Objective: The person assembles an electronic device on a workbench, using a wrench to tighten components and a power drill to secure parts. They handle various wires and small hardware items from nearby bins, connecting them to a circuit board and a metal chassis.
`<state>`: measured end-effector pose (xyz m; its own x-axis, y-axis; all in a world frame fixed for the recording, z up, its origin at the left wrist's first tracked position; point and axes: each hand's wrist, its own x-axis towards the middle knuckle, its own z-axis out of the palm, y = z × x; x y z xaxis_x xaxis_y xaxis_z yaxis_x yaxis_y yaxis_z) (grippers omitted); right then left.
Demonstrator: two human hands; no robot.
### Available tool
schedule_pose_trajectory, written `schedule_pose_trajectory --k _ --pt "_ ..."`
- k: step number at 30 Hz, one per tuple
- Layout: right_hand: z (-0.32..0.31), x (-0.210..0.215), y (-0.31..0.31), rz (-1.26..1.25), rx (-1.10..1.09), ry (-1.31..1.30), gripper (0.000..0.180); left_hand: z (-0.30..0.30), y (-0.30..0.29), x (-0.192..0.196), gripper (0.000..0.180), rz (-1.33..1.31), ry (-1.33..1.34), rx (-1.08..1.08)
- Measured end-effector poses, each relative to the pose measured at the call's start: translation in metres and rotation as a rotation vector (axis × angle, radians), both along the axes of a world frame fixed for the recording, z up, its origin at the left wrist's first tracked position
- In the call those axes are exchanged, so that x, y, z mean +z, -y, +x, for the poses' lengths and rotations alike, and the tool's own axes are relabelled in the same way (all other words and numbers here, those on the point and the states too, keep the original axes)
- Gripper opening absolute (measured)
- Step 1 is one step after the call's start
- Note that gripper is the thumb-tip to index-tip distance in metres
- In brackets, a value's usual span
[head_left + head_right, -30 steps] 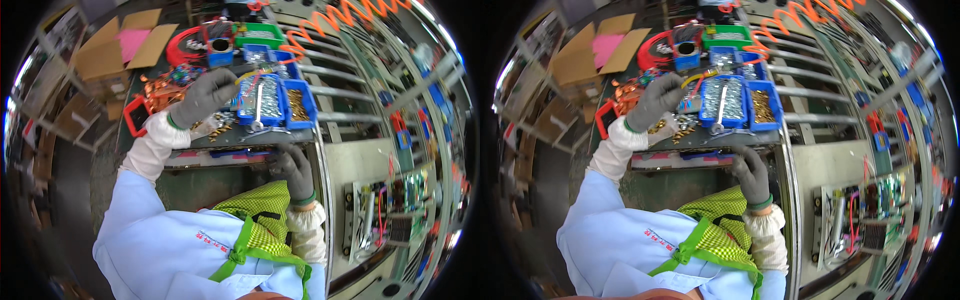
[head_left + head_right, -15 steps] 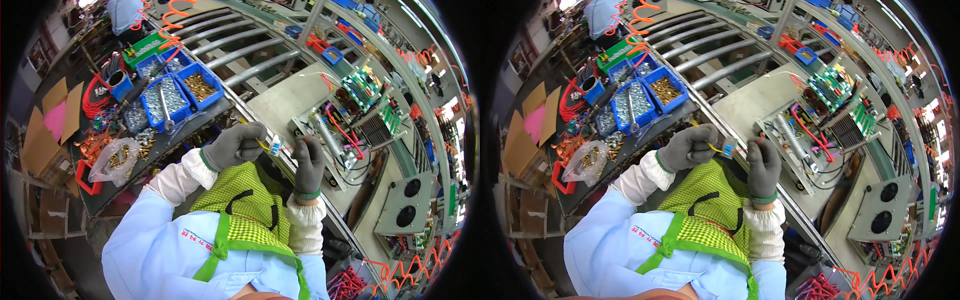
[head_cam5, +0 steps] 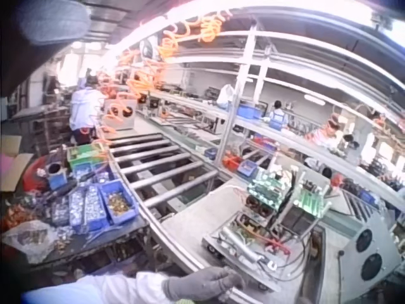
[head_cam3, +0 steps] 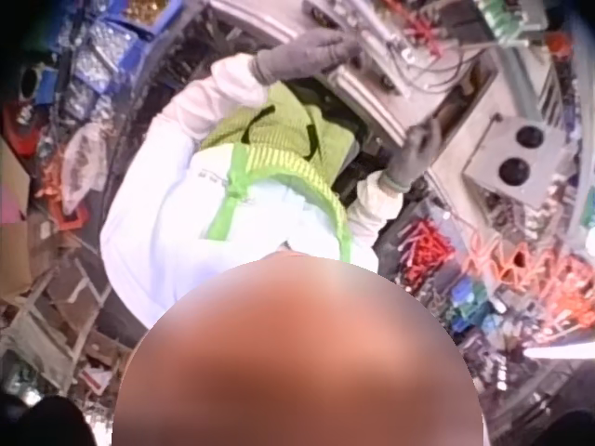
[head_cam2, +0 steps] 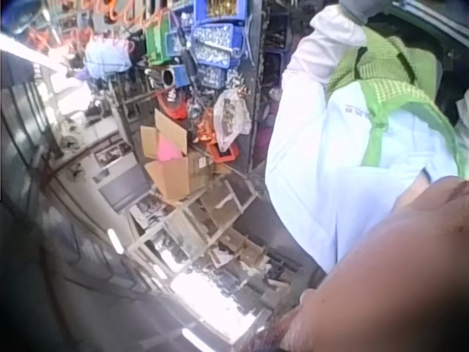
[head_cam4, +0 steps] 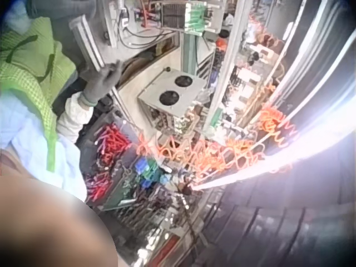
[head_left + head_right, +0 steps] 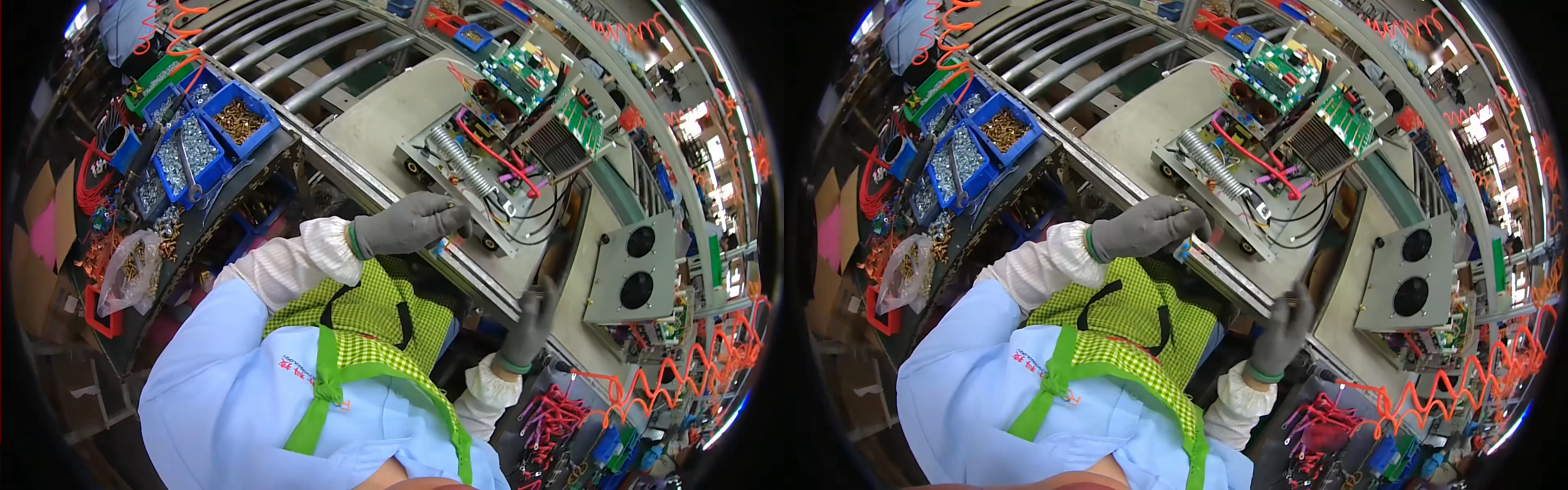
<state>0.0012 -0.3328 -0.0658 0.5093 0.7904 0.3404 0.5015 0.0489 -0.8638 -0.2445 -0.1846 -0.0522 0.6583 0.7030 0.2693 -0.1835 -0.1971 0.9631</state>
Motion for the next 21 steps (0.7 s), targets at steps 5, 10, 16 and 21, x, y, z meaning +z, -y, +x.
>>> schedule_pose_trajectory --k 5,10,16,21 --pt "-0.019 0.013 0.0 0.268 0.171 0.039 0.031 0.017 0.012 0.005 0.041 -0.18 -0.129 -0.144" --pt "-0.055 0.016 -0.024 0.243 0.344 -0.123 0.026 0.027 0.01 0.001 0.037 0.186 -0.117 -0.117" --pt "-0.067 0.023 -0.048 0.309 0.324 0.224 0.023 0.029 0.014 -0.008 0.03 0.314 -0.222 -0.123" --pt "-0.072 0.012 -0.049 0.287 0.207 0.237 0.024 0.035 0.016 -0.022 0.026 0.479 -0.303 -0.045"
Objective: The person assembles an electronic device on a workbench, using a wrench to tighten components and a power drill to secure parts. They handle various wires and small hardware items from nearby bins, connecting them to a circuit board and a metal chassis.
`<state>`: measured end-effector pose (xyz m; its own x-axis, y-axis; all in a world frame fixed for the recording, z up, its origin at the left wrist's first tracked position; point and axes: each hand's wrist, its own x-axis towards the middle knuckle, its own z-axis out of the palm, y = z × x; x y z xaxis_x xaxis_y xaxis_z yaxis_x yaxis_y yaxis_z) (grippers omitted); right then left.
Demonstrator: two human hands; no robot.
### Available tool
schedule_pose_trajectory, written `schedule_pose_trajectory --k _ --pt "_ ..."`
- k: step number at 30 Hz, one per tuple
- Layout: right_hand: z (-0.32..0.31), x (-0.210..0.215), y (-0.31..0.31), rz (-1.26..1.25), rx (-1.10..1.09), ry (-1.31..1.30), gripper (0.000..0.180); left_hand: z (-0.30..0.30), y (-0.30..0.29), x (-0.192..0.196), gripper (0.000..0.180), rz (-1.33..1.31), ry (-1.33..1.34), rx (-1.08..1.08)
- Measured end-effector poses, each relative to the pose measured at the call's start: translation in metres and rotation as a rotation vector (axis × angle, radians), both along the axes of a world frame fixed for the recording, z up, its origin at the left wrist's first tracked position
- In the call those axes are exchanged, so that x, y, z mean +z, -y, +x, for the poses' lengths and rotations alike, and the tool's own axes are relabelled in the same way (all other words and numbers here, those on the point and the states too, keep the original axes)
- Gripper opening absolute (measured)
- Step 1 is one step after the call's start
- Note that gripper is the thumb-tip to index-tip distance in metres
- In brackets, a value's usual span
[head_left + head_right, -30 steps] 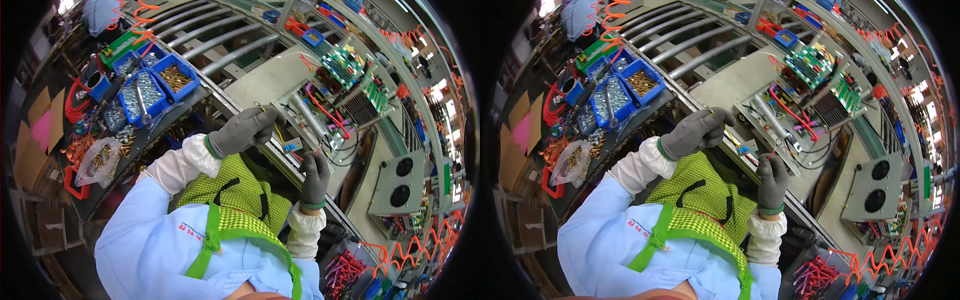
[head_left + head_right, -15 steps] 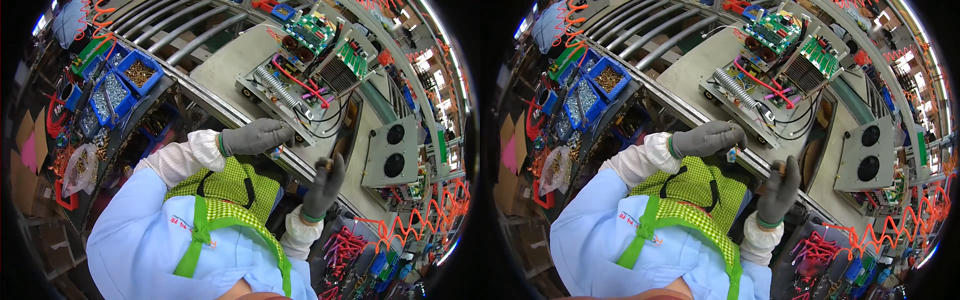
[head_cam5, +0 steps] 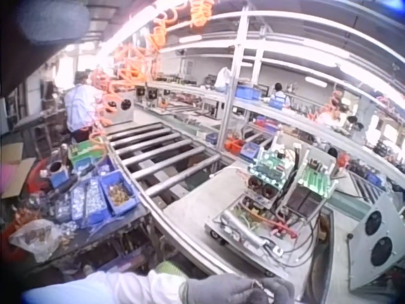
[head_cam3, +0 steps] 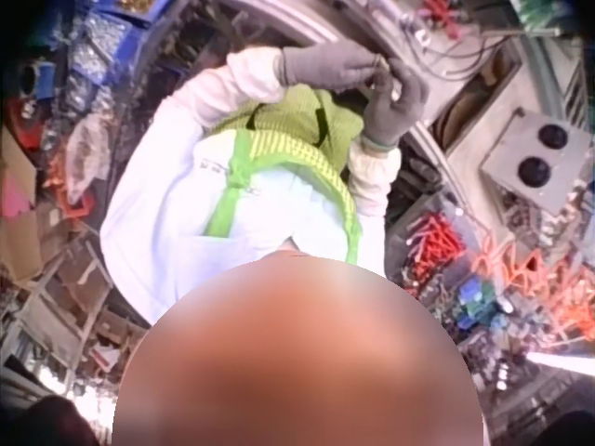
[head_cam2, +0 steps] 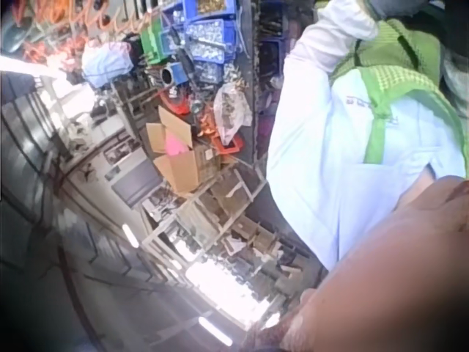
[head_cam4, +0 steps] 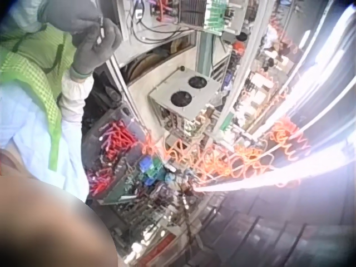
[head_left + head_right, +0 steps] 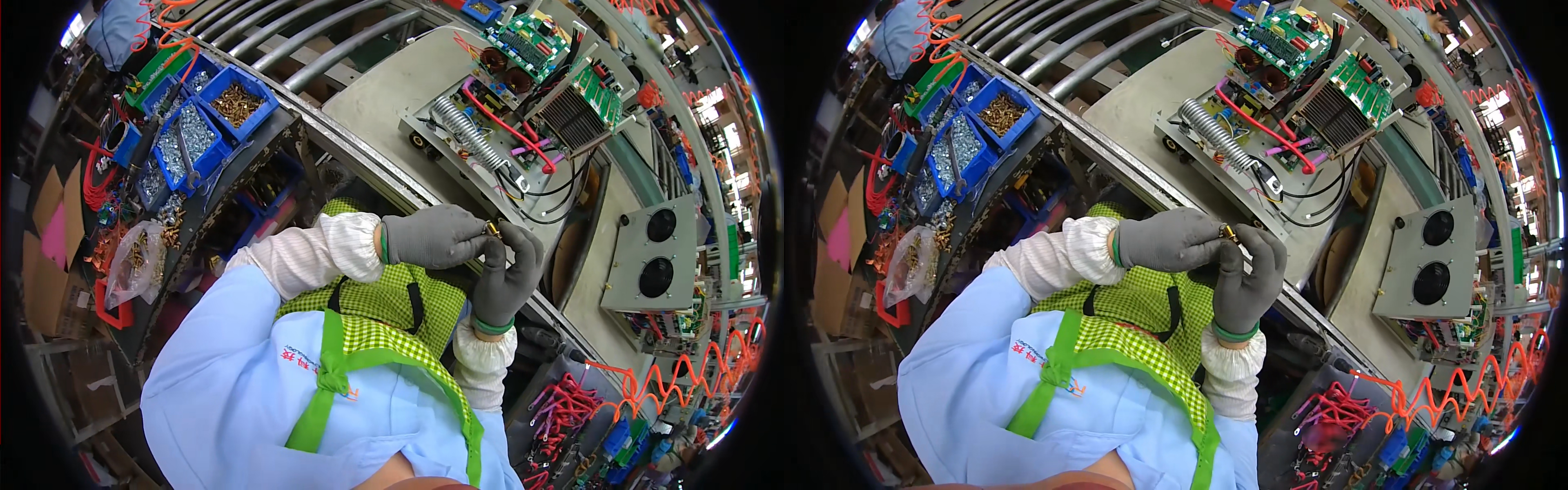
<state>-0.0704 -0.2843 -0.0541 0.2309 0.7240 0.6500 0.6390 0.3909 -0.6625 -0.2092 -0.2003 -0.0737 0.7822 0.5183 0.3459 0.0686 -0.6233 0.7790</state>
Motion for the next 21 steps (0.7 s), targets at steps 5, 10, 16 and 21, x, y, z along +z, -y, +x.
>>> schedule_pose_trajectory --k 5,10,16,21 --pt "0.0 -0.018 0.004 0.025 -0.043 -0.062 0.029 0.006 0.005 -0.005 0.026 0.149 -0.099 0.096" --pt "-0.001 -0.023 0.005 -0.001 -0.075 -0.088 0.033 0.012 0.008 -0.002 0.025 0.172 -0.25 0.108" --pt "0.009 -0.037 0.005 -0.064 -0.031 -0.205 0.037 0.026 0.016 0.007 0.025 0.323 -0.38 0.152" --pt "0.034 -0.042 0.016 -0.203 0.168 -0.271 0.041 0.039 0.021 0.011 0.027 0.351 -0.496 0.149"
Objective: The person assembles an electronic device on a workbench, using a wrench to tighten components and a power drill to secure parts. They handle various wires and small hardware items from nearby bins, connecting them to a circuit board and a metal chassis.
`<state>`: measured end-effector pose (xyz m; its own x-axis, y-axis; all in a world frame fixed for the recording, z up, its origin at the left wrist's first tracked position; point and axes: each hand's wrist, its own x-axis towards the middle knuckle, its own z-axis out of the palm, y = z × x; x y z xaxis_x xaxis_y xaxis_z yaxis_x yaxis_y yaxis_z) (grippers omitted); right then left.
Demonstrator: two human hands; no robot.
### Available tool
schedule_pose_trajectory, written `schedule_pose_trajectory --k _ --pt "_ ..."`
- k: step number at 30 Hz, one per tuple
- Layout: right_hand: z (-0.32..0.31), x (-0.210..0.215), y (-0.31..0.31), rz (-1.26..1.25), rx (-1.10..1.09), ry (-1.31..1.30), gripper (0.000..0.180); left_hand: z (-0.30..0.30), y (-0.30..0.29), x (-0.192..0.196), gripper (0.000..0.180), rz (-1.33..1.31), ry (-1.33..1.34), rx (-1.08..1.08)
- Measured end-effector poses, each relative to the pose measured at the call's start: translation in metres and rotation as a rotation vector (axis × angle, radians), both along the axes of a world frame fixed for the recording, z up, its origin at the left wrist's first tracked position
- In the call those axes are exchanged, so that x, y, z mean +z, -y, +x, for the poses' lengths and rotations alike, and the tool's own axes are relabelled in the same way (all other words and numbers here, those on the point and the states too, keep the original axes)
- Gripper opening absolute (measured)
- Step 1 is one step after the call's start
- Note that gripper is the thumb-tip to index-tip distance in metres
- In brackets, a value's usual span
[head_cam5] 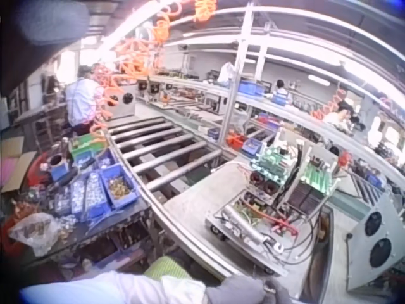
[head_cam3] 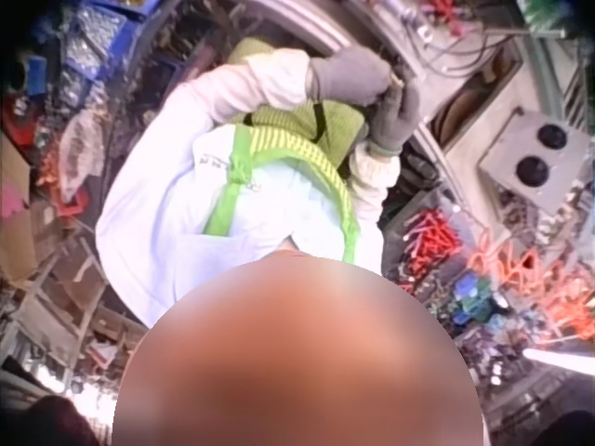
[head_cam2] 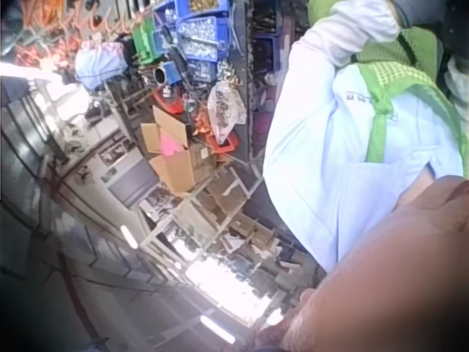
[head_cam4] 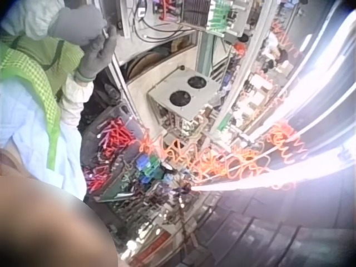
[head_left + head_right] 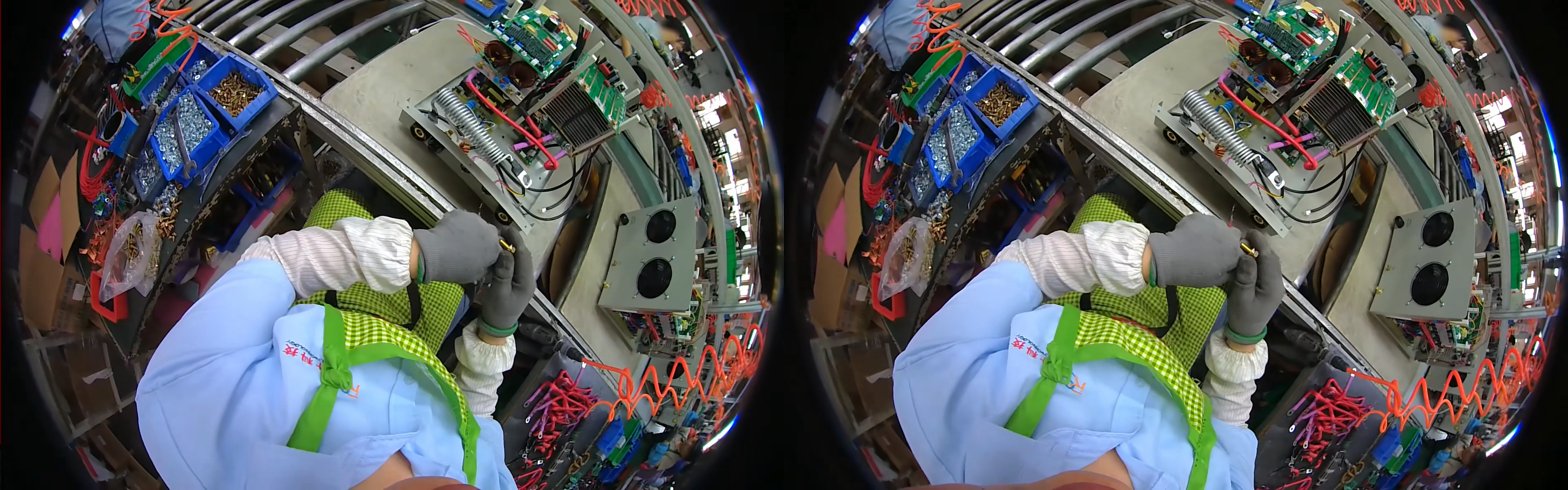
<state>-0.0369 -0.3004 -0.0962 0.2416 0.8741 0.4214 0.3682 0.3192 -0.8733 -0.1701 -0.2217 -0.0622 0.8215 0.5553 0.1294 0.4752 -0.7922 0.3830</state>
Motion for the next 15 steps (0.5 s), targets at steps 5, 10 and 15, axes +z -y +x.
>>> schedule_pose_trajectory --k 5,10,15 --pt "0.008 0.016 -0.016 0.141 -0.214 0.105 0.035 0.01 -0.009 0.003 0.032 -0.025 0.141 -0.059" --pt "0.093 0.033 -0.051 0.002 -0.199 -0.038 0.026 -0.019 -0.071 0.035 0.057 0.156 0.161 0.15" --pt "0.112 0.037 -0.117 -0.069 0.044 0.456 0.026 -0.024 -0.124 0.043 0.052 0.323 -0.204 0.105"
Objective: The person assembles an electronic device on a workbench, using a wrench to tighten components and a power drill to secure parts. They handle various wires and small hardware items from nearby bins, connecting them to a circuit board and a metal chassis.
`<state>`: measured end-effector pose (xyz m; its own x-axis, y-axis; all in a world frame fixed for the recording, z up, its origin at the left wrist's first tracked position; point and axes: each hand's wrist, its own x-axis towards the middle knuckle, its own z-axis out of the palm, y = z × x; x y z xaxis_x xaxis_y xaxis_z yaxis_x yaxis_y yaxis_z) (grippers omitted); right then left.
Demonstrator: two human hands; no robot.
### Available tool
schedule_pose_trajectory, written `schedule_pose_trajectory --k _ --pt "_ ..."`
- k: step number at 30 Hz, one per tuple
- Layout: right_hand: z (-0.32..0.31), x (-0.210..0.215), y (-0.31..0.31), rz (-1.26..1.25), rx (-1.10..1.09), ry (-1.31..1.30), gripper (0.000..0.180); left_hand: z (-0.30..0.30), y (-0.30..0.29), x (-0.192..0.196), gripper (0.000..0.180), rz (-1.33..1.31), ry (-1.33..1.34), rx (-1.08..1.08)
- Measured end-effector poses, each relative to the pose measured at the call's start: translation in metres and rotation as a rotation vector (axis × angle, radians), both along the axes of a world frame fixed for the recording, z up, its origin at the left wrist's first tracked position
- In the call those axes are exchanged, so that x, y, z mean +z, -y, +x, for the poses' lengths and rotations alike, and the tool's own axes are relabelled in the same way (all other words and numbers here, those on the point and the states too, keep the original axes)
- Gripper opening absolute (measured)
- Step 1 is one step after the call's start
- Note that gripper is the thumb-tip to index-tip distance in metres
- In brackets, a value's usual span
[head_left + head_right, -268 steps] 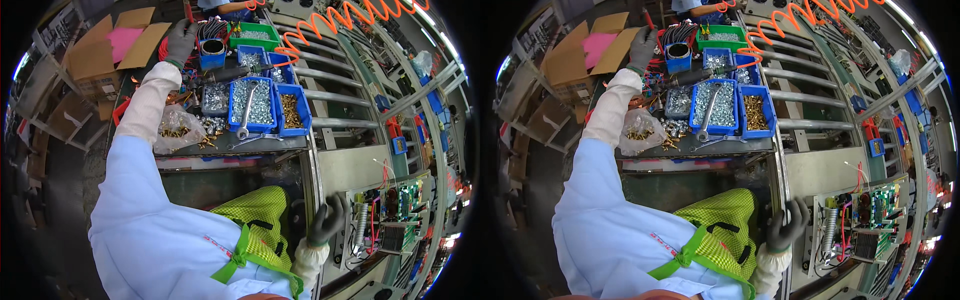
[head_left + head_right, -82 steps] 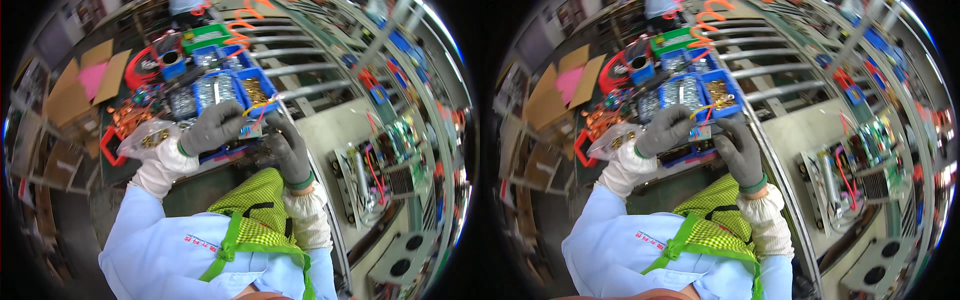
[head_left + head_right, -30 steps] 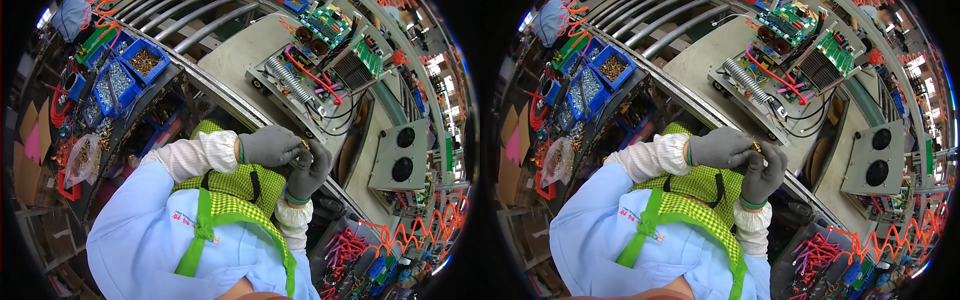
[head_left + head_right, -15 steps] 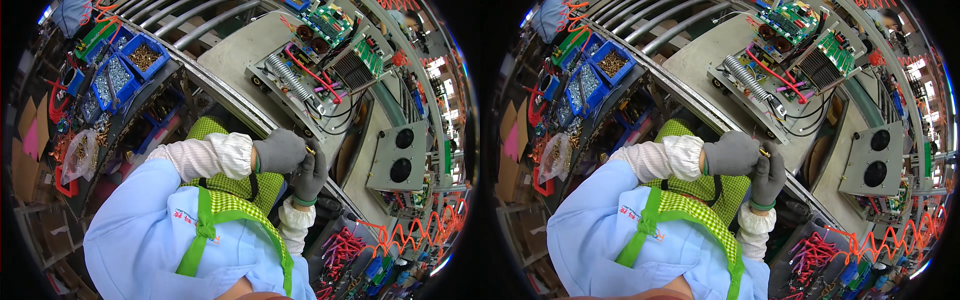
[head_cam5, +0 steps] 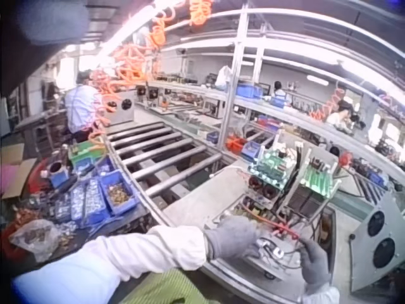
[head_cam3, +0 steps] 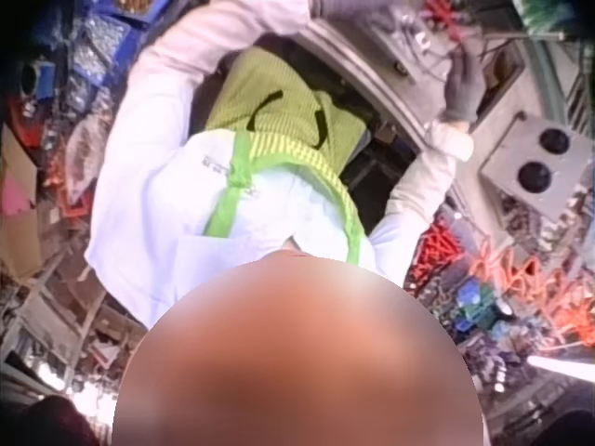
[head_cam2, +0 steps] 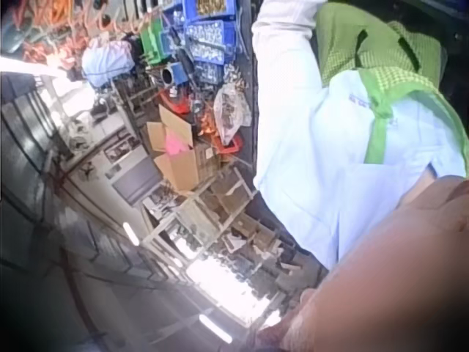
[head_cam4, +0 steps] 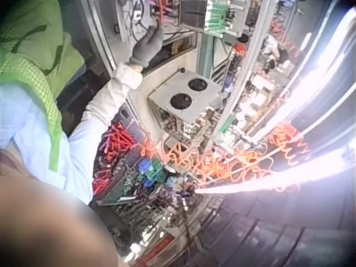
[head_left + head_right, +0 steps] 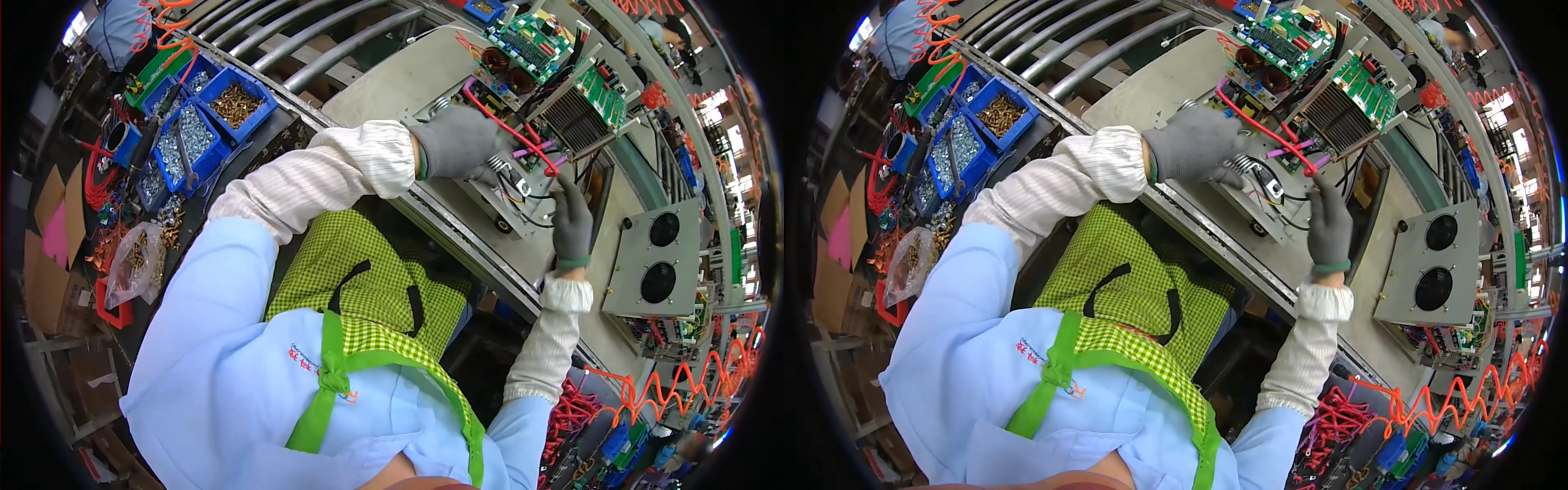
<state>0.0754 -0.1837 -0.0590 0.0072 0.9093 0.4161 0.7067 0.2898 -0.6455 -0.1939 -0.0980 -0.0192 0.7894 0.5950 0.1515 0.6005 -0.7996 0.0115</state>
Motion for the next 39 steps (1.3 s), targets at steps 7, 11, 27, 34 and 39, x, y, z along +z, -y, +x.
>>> schedule_pose_trajectory --k 7,11,27,34,39 --pt "-0.032 -0.003 -0.065 0.128 0.234 0.265 0.02 0.002 -0.005 -0.008 0.039 -0.06 -0.09 -0.037" --pt "-0.037 -0.012 -0.077 0.162 0.199 0.384 0.019 0.003 -0.005 -0.015 0.035 -0.038 -0.074 -0.042" --pt "-0.03 -0.007 -0.069 0.187 0.354 0.665 0.043 0.0 -0.005 -0.018 0.033 0.039 0.017 -0.082" --pt "-0.024 0.0 -0.07 0.415 0.228 0.683 0.042 0.024 -0.011 -0.046 0.02 0.39 0.208 -0.165" --pt "-0.014 0.0 -0.06 0.431 0.187 0.672 0.042 0.038 -0.038 -0.058 0.01 0.549 0.354 -0.345"
